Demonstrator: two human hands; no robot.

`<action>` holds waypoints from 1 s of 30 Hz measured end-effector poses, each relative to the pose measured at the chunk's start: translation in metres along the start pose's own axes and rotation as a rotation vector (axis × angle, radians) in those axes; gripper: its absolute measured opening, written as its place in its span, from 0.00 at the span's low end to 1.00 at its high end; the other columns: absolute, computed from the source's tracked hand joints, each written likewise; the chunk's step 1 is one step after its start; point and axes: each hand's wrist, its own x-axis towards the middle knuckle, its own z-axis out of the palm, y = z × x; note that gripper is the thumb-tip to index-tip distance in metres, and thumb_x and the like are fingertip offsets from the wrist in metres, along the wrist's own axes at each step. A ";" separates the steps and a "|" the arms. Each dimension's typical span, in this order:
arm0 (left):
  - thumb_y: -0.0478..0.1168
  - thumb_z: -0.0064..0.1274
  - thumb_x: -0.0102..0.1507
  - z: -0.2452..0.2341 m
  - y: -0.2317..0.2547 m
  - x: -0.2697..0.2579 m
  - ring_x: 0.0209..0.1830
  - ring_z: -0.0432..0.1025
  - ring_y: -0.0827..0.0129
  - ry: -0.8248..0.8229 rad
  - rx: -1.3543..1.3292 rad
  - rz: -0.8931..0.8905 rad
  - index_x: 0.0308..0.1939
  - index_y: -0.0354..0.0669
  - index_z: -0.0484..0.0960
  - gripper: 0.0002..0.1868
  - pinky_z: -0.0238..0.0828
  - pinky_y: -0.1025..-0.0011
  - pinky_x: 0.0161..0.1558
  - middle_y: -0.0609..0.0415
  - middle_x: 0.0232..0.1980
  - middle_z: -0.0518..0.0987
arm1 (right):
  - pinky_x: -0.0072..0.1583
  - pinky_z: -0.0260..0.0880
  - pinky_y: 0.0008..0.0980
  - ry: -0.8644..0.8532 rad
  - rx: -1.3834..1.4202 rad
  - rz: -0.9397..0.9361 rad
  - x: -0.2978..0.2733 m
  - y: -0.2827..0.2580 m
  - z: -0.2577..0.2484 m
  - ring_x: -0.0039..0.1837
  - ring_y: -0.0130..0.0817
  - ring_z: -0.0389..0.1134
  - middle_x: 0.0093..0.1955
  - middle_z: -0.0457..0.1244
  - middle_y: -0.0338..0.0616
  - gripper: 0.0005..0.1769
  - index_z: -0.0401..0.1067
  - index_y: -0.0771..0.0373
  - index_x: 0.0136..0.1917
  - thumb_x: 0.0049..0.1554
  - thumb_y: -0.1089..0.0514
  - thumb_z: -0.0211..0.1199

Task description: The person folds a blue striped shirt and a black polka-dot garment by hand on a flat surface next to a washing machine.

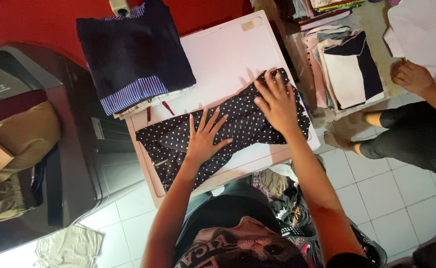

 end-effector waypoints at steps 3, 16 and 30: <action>0.71 0.54 0.58 0.007 -0.009 -0.009 0.83 0.43 0.54 -0.061 0.041 0.018 0.76 0.59 0.65 0.46 0.31 0.34 0.74 0.57 0.81 0.56 | 0.79 0.37 0.56 -0.099 0.161 0.174 -0.018 0.004 0.019 0.85 0.47 0.44 0.85 0.47 0.40 0.32 0.58 0.41 0.81 0.67 0.36 0.50; 0.71 0.57 0.54 -0.046 -0.057 -0.090 0.83 0.44 0.53 -0.076 -0.104 -0.278 0.78 0.43 0.57 0.58 0.37 0.46 0.78 0.50 0.83 0.52 | 0.75 0.30 0.64 -0.169 0.023 0.239 -0.012 -0.012 0.024 0.84 0.46 0.42 0.84 0.48 0.45 0.31 0.61 0.47 0.78 0.65 0.39 0.55; 0.43 0.49 0.71 -0.055 -0.124 -0.115 0.83 0.46 0.45 0.181 -0.272 -0.454 0.75 0.37 0.64 0.30 0.39 0.43 0.78 0.44 0.81 0.59 | 0.78 0.40 0.58 -0.212 0.285 -0.057 0.001 -0.162 0.042 0.84 0.49 0.45 0.83 0.47 0.51 0.29 0.49 0.59 0.82 0.70 0.54 0.42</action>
